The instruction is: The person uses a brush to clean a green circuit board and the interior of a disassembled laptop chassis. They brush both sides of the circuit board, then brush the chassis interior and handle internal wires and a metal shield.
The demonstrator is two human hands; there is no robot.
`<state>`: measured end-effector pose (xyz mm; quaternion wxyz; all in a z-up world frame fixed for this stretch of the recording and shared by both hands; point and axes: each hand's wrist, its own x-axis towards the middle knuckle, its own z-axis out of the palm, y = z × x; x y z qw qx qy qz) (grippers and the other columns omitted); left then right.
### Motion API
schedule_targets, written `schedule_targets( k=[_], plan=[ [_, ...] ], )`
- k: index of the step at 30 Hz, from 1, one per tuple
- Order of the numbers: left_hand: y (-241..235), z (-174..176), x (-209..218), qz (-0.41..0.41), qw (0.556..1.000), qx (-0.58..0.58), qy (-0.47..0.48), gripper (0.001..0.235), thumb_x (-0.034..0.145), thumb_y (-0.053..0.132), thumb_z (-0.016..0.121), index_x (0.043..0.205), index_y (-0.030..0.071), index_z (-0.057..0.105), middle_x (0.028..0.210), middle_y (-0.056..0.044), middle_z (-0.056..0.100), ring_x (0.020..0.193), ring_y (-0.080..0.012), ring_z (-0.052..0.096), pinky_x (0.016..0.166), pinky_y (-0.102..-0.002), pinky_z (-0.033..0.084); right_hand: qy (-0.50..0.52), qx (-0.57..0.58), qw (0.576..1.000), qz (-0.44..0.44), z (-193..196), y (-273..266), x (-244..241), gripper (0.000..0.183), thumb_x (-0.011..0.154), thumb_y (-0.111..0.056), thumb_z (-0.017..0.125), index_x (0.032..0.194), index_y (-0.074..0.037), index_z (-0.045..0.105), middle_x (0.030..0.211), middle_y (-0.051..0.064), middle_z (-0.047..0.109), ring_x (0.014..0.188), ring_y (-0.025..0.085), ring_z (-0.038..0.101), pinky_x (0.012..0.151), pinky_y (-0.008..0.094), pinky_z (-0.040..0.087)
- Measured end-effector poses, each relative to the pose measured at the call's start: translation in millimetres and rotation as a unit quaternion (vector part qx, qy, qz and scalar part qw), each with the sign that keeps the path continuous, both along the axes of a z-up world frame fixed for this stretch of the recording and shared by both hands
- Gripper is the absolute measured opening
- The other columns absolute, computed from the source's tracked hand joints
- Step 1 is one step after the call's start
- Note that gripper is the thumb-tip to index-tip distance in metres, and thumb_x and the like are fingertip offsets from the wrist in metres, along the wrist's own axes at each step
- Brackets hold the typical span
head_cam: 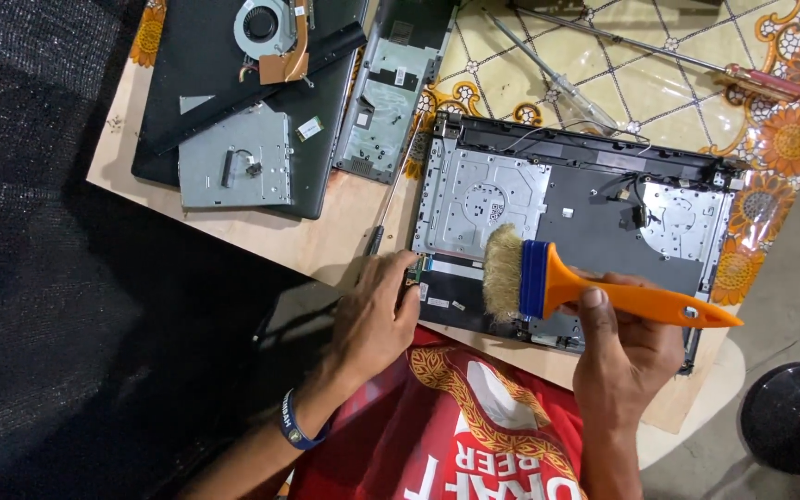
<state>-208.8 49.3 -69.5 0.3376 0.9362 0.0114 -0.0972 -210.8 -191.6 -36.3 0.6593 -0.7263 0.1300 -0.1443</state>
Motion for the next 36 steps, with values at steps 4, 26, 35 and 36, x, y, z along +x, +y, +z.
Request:
schedule_targets(
  k=[4, 26, 35, 36],
  plan=[
    [-1.1, -4.4, 2.5, -0.009, 0.998, -0.005, -0.059, 0.031, 0.096, 0.004, 0.059, 0.127, 0.008, 0.056, 0.113, -0.013, 0.063, 0.085, -0.0226, 0.064, 0.054, -0.031, 0.057, 0.002, -0.005, 1.0, 0.0, 16.3, 5.2, 4.0, 0.025, 0.103, -0.009, 0.067, 0.121, 0.005, 0.057, 0.111, 0.021, 0.067, 0.098, 0.028, 0.072, 0.081, 0.035, 0.067],
    [-1.3, -1.9, 2.4, -0.005, 0.999, -0.016, -0.027, 0.032, 0.098, 0.012, 0.053, 0.13, 0.015, 0.056, 0.112, -0.016, 0.059, 0.091, -0.05, 0.067, 0.063, -0.056, 0.056, -0.116, -0.183, 0.961, 0.173, 11.9, -2.7, 77.9, 0.014, 0.102, -0.006, 0.068, 0.11, 0.004, 0.064, 0.084, 0.021, 0.071, 0.058, 0.028, 0.07, 0.058, 0.041, 0.062],
    [-2.2, -0.8, 4.2, -0.001, 0.998, -0.019, -0.058, 0.028, 0.101, 0.01, 0.053, 0.128, 0.006, 0.054, 0.117, -0.017, 0.059, 0.074, -0.022, 0.065, 0.039, -0.028, 0.055, -0.12, -0.113, 0.978, 0.124, 47.4, -21.2, 73.4, 0.021, 0.107, -0.007, 0.061, 0.119, 0.009, 0.055, 0.108, 0.023, 0.07, 0.091, 0.028, 0.071, 0.075, 0.037, 0.068],
    [-2.5, 1.8, 7.4, -0.004, 0.998, -0.022, -0.057, 0.028, 0.101, 0.01, 0.053, 0.128, 0.006, 0.054, 0.117, -0.017, 0.059, 0.074, -0.022, 0.065, 0.039, -0.028, 0.055, -0.118, -0.116, 0.979, 0.122, 39.0, -33.2, 73.7, 0.021, 0.107, -0.007, 0.061, 0.119, 0.009, 0.055, 0.108, 0.023, 0.07, 0.091, 0.028, 0.071, 0.075, 0.037, 0.068]
  ],
)
